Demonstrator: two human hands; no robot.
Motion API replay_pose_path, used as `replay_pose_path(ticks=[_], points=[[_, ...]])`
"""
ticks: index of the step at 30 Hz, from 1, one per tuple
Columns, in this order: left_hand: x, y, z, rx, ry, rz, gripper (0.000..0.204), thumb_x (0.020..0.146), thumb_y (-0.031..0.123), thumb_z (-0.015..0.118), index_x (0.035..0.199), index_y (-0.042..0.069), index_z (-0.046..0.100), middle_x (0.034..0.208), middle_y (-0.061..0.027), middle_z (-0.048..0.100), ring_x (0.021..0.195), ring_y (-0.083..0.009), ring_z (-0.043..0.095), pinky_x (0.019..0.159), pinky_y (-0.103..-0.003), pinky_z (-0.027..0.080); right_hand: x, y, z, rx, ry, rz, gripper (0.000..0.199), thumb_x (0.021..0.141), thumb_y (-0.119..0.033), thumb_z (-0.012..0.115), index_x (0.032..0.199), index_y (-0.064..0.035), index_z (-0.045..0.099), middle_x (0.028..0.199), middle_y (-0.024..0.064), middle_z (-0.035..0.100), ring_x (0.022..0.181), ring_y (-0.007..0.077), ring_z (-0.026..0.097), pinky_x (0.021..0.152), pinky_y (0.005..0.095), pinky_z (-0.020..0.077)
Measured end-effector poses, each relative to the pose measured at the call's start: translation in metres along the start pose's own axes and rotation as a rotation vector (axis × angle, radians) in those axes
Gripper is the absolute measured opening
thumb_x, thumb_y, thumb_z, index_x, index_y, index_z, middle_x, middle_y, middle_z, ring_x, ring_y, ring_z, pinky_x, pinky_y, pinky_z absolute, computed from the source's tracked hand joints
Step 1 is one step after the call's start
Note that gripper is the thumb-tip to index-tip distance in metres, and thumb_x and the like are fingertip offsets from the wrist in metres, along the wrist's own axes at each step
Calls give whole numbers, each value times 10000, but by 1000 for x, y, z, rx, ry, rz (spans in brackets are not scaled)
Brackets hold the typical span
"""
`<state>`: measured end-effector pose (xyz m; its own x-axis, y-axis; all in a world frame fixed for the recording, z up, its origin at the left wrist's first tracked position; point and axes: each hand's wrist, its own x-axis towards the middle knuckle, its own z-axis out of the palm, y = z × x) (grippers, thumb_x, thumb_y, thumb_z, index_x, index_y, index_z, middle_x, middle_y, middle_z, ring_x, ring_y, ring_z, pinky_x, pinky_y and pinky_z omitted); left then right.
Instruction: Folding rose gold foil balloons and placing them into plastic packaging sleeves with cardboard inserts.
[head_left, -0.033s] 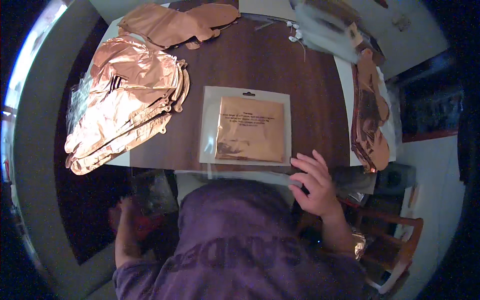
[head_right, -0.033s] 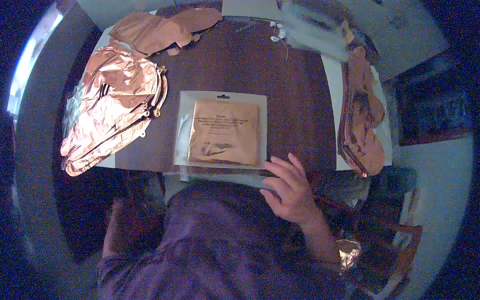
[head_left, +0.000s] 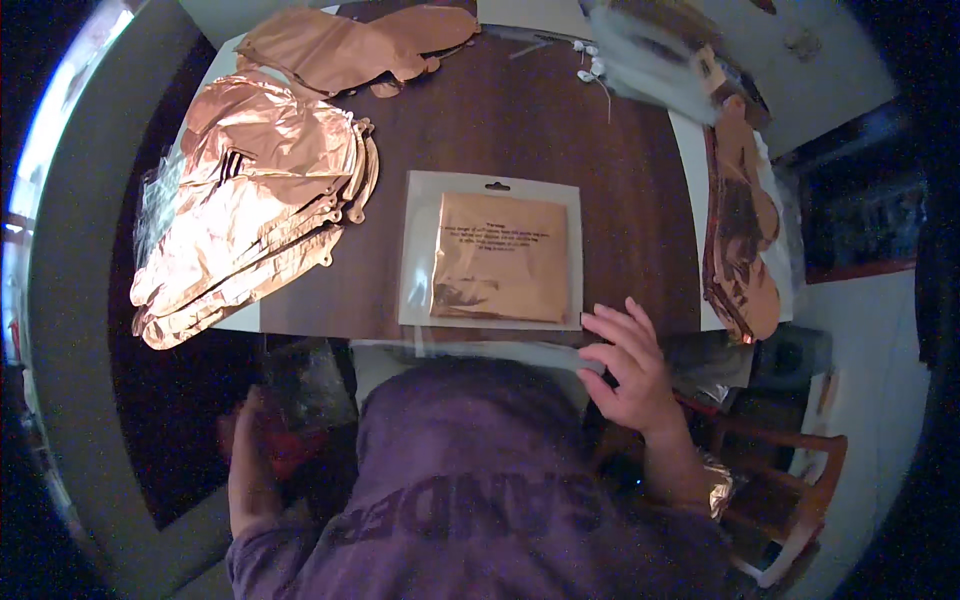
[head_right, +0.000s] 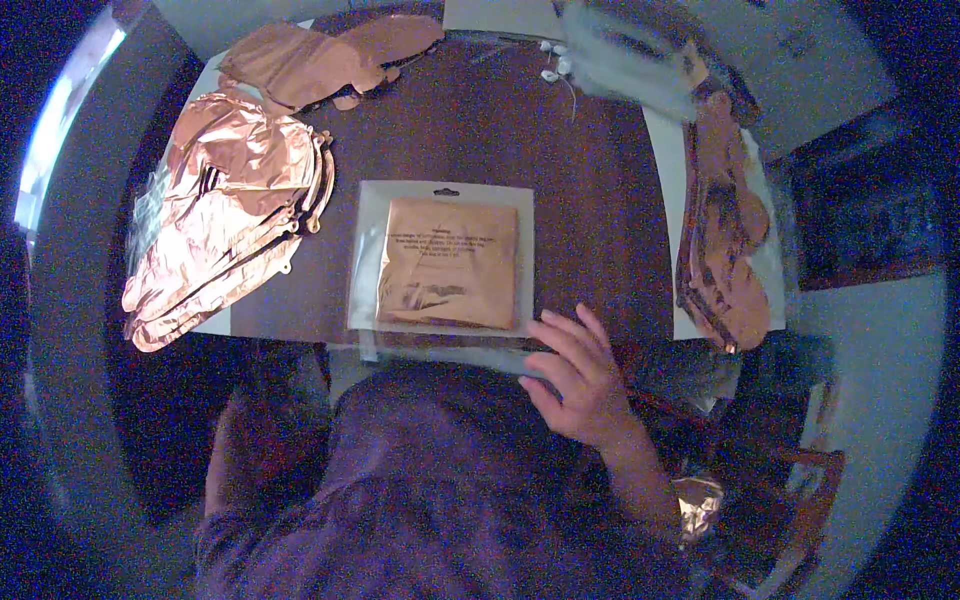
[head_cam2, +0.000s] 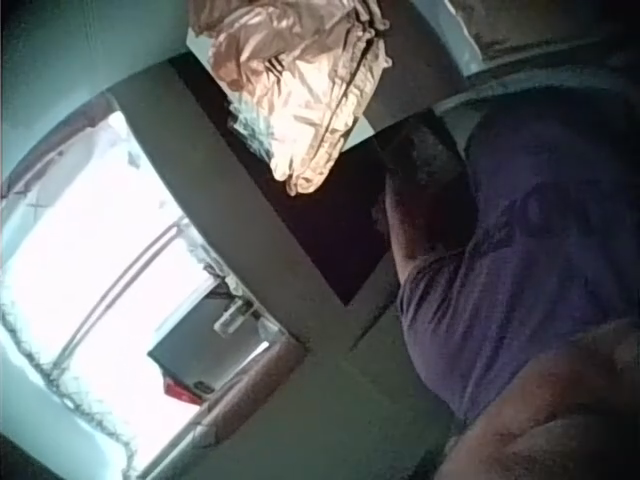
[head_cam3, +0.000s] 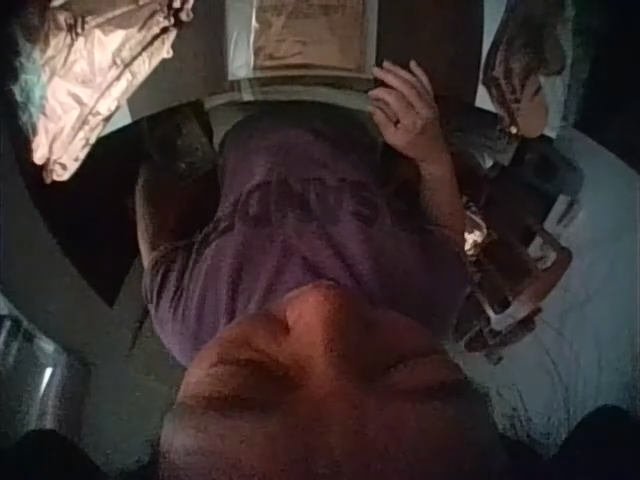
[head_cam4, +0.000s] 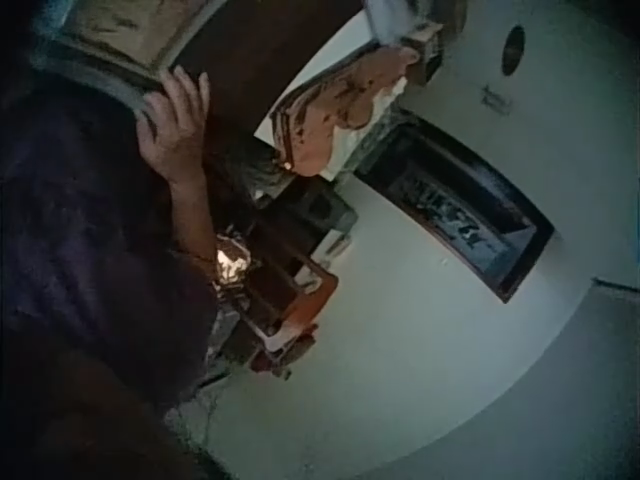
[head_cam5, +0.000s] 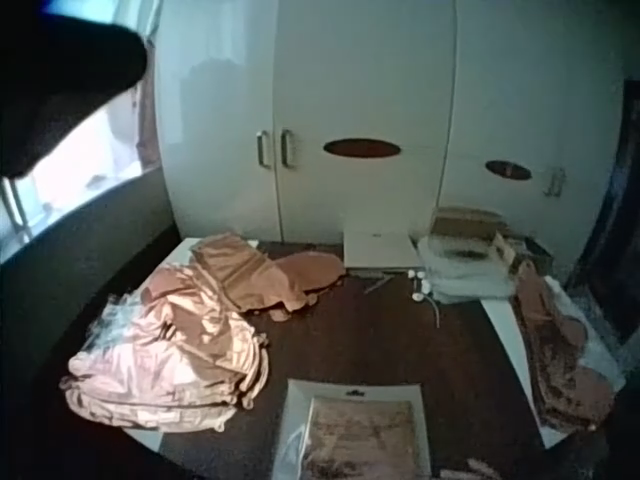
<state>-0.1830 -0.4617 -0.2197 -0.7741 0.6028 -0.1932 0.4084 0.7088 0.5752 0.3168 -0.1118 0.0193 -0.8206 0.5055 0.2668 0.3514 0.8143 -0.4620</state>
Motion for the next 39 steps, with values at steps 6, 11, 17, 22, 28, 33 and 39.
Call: replay_pose_path(ticks=[6,11,17,22,28,33,39], points=[[-46,191,-16,90,81,689,315,747,235,730,1018,109,629,1120,-166,616,988,-354,588,775,-439,470,-5,-5,25,-206,7,6,526,733,-220,770,1206,-84,586,1384,120,486,1295,316,453,1111,555,291],[-54,352,-3,252,5,1319,488,759,267,747,1193,114,584,1267,-87,570,1153,-287,545,985,-492,402,-7,15,44,-362,3,-56,520,750,-228,753,1220,-82,585,1398,101,478,1313,313,434,1113,555,287],[-38,332,20,-4,-151,1327,236,738,207,764,920,120,643,1032,-31,658,1194,-278,525,1071,-524,301,-14,21,34,-244,134,-124,374,785,-199,726,1130,-98,625,1263,75,592,1185,287,538,1080,526,335],[-44,362,9,12,-140,953,169,722,166,750,814,131,613,964,-31,634,1204,-312,499,1123,-580,119,-1,19,39,-36,227,69,217,771,-150,734,948,-107,615,997,33,619,923,278,573,862,447,425],[-40,366,11,24,5,733,236,709,181,737,876,95,596,1167,-125,542,1161,-329,494,1082,-585,199,11,4,47,36,379,402,440,723,-110,761,1099,-76,535,1008,105,576,943,297,549,849,431,392],[-63,384,30,152,-166,1338,692,719,202,666,1370,104,454,1422,-142,429,1311,-337,399,1106,-533,244,11,-7,46,-16,288,444,574,708,-93,770,1208,-59,489,1037,123,559,943,301,548,842,428,405],[-70,362,48,419,-252,1419,576,859,211,454,1431,146,420,1530,-90,341,1419,-327,295,1139,-522,241,-61,5,41,288,366,850,493,746,-20,742,1185,-56,521,967,76,562,848,181,564,748,316,479]])
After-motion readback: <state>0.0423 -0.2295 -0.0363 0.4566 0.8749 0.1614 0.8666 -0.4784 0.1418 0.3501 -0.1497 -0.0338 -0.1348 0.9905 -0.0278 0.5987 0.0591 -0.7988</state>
